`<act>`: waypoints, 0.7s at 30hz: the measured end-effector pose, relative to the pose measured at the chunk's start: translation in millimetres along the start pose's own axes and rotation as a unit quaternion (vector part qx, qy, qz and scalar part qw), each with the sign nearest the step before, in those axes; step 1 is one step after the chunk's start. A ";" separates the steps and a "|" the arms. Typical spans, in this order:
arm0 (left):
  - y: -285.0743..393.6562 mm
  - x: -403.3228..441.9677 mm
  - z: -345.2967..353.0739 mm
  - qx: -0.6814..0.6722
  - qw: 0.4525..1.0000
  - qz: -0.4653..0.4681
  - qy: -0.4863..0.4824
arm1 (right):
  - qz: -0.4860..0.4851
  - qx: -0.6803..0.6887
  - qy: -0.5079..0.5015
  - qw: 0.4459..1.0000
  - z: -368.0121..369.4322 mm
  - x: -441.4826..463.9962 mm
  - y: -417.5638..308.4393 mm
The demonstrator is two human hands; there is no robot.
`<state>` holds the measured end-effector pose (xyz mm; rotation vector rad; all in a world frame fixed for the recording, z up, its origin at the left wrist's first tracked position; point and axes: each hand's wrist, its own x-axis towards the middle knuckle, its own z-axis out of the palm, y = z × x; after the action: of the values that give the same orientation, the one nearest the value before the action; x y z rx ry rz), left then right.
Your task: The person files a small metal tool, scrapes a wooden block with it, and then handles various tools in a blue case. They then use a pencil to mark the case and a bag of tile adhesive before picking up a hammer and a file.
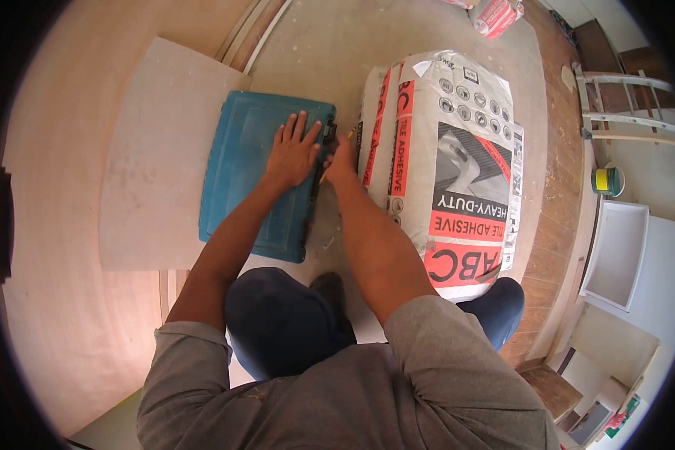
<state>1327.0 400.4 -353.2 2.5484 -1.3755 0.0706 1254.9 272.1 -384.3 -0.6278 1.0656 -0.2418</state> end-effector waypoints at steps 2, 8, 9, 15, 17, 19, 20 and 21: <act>0.3 1.8 -1.3 -0.001 1.000 -0.001 0.000 | 0.051 0.100 -0.020 0.993 -7.6 15.2 3.7; -1.2 1.5 -2.0 -0.008 1.000 0.001 0.014 | 0.060 0.048 0.014 0.997 -2.9 26.6 5.6; -1.2 1.5 -1.5 -0.009 1.000 0.002 0.014 | 0.025 0.066 0.026 0.997 -1.5 26.6 8.7; 1.0 1.4 0.4 -0.008 1.000 -0.004 0.008 | -0.131 -0.022 0.057 0.990 3.6 16.2 20.3; 1.9 1.2 -1.0 -0.009 1.000 -0.006 0.004 | -0.195 -0.082 0.058 0.976 -1.5 33.6 35.6; 3.1 1.8 -2.4 -0.016 1.000 -0.003 0.008 | -0.277 -0.179 0.111 0.938 -4.0 43.1 44.7; 3.6 2.1 -2.9 -0.016 1.000 -0.001 0.008 | -0.278 -0.177 0.113 0.937 -6.6 44.0 46.1; 4.5 2.0 -3.5 -0.009 1.000 0.007 0.003 | -0.234 -0.197 0.090 0.948 -10.4 44.3 47.2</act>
<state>1324.6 397.3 -348.6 2.5207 -1.3865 0.0682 1261.8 285.1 -448.2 -1.2429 1.1379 -0.5125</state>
